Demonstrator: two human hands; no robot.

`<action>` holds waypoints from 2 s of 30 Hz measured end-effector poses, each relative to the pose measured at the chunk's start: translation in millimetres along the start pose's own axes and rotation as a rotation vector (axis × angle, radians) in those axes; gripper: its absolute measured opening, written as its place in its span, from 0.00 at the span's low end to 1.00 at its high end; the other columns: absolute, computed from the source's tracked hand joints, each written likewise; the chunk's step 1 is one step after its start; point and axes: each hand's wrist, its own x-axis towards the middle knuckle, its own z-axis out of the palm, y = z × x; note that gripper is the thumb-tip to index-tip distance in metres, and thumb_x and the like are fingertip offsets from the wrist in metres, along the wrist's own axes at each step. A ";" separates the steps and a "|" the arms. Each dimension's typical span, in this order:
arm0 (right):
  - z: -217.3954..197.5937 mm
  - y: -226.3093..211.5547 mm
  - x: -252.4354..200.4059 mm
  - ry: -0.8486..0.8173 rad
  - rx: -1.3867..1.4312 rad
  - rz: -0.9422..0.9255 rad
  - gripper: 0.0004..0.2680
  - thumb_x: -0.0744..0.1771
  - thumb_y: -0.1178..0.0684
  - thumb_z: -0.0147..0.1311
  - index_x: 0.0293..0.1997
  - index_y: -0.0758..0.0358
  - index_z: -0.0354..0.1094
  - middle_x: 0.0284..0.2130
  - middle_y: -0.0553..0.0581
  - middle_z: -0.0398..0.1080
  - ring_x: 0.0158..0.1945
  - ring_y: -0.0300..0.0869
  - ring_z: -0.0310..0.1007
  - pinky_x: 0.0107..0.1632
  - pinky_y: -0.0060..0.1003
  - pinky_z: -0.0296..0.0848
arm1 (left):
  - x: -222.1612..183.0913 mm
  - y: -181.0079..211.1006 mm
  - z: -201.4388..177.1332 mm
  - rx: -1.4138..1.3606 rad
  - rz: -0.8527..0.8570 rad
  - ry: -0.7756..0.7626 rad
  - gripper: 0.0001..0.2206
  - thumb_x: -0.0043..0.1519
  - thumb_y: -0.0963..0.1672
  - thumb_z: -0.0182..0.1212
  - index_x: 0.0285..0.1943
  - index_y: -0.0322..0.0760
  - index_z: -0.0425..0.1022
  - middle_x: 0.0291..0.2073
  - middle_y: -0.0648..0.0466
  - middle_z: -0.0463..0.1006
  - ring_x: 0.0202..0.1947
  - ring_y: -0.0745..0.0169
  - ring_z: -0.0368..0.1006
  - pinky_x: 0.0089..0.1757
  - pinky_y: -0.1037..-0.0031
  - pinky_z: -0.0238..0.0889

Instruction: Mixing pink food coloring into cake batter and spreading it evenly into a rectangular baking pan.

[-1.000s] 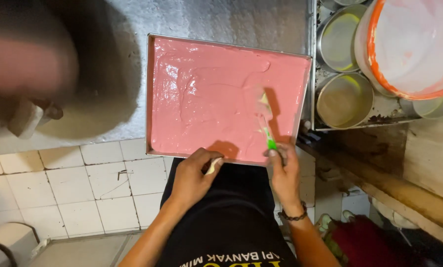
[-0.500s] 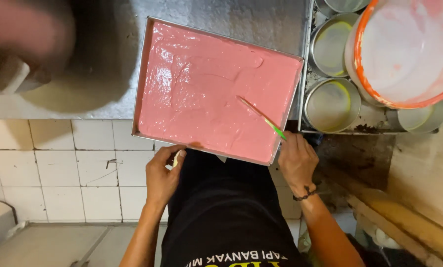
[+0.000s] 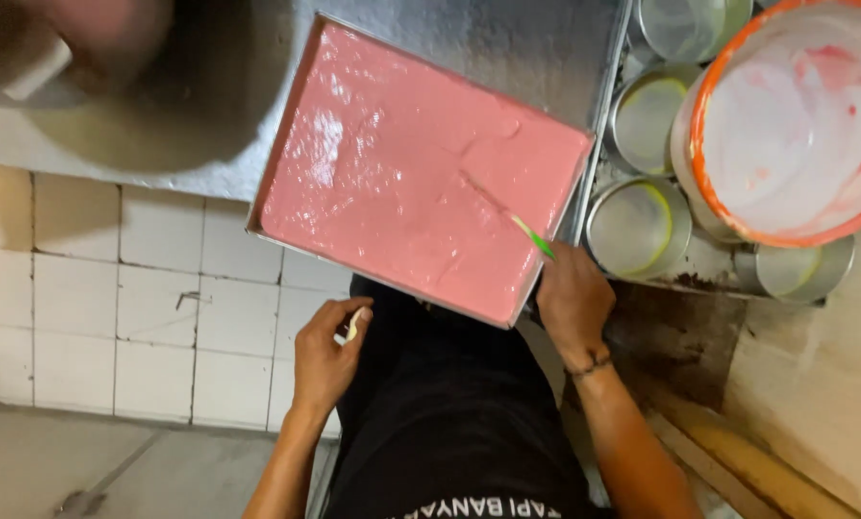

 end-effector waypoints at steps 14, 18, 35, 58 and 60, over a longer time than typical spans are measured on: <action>-0.5 2.8 10.3 -0.016 0.202 0.137 0.07 0.74 0.49 0.46 0.49 0.58 0.69 0.31 0.56 0.68 0.34 0.53 0.75 0.39 0.41 0.73 | -14.0 -8.8 40.3 -0.199 0.009 -0.045 0.08 0.63 0.42 0.63 0.48 0.40 0.84 0.35 0.45 0.84 0.40 0.42 0.80 0.45 0.58 0.72; -10.6 -15.6 5.3 -0.126 0.647 0.527 0.06 0.71 0.53 0.51 0.49 0.63 0.66 0.28 0.62 0.74 0.26 0.53 0.74 0.34 0.47 0.71 | -5.6 14.6 75.4 -0.285 0.085 -0.122 0.08 0.62 0.43 0.67 0.48 0.41 0.84 0.37 0.46 0.84 0.43 0.45 0.81 0.46 0.58 0.72; -1.9 -68.1 64.4 -0.120 1.579 1.183 0.12 0.69 0.54 0.59 0.23 0.58 0.65 0.18 0.47 0.55 0.23 0.34 0.55 0.27 0.28 0.56 | 0.4 61.1 88.9 -0.261 0.230 -0.126 0.13 0.67 0.40 0.54 0.59 0.36 0.78 0.37 0.38 0.83 0.43 0.35 0.79 0.44 0.53 0.71; -42.6 -43.8 96.4 -0.511 1.324 0.739 0.08 0.66 0.59 0.62 0.25 0.60 0.71 0.19 0.46 0.56 0.25 0.33 0.53 0.29 0.27 0.56 | 51.6 76.5 -39.5 0.467 0.130 -0.434 0.16 0.66 0.49 0.50 0.61 0.61 0.76 0.40 0.50 0.85 0.43 0.34 0.79 0.43 0.43 0.71; -46.8 -30.3 100.1 -0.624 1.138 0.549 0.06 0.64 0.59 0.66 0.26 0.63 0.76 0.19 0.47 0.60 0.27 0.33 0.53 0.30 0.29 0.57 | 64.5 91.2 -54.8 0.569 0.174 -0.479 0.15 0.66 0.49 0.50 0.59 0.60 0.77 0.39 0.50 0.85 0.43 0.34 0.79 0.44 0.42 0.71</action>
